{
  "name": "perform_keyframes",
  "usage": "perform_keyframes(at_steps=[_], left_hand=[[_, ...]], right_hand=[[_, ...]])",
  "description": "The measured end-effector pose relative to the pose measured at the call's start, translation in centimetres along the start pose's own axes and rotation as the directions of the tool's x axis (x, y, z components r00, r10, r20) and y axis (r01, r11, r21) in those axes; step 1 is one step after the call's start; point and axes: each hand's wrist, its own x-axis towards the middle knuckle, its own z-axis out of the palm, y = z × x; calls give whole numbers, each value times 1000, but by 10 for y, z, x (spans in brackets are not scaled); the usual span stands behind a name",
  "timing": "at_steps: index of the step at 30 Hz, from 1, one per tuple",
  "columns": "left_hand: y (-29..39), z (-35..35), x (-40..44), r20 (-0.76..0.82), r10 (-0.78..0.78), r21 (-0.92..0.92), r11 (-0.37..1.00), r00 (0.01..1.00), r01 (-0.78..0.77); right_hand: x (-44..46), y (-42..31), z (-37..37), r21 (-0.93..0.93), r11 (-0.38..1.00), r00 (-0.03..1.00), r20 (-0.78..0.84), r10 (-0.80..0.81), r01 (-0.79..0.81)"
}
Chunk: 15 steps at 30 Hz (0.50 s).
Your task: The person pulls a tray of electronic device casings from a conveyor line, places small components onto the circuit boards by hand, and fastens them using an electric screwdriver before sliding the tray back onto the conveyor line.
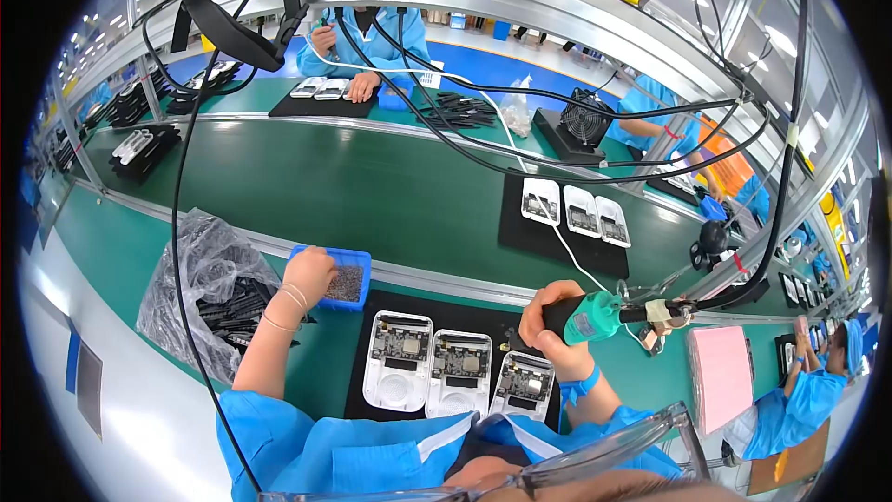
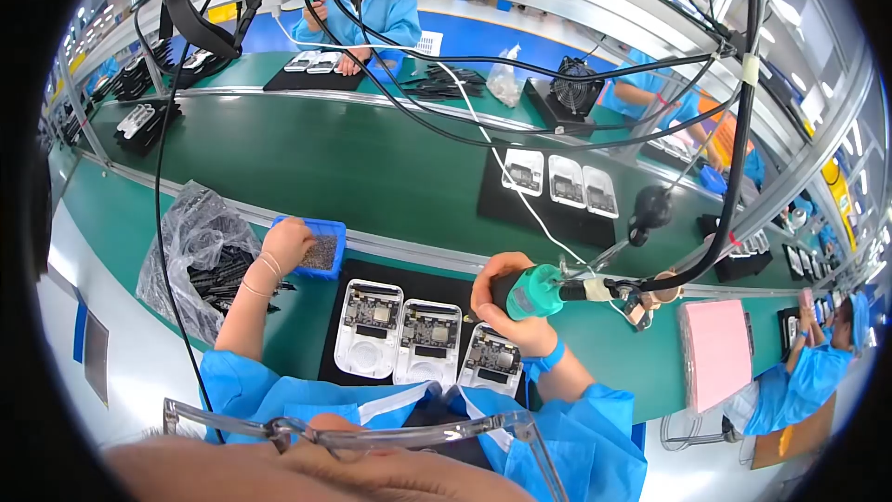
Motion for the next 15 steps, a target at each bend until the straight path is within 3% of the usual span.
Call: perform_keyframes(at_steps=[4, 8, 10, 15], left_hand=[[-1, 9, -4, -149, 4, -81, 997, 989, -16], [-3, 10, -6, -118, 22, -77, 997, 993, -31], [2, -1, -7, -120, -25, -154, 988, 992, 6], [50, -40, -17, -351, -75, -569, 809, 934, -149]], right_hand=[[-1, 0, 2, -35, 998, 999, 11, 50, -50], [-2, 4, 1, -99, 993, 997, 9, 73, -71], [-1, 2, 2, -80, 993, 996, 4, 90, -90], [5, 3, 1, -101, 990, 995, 14, 99, -97]])
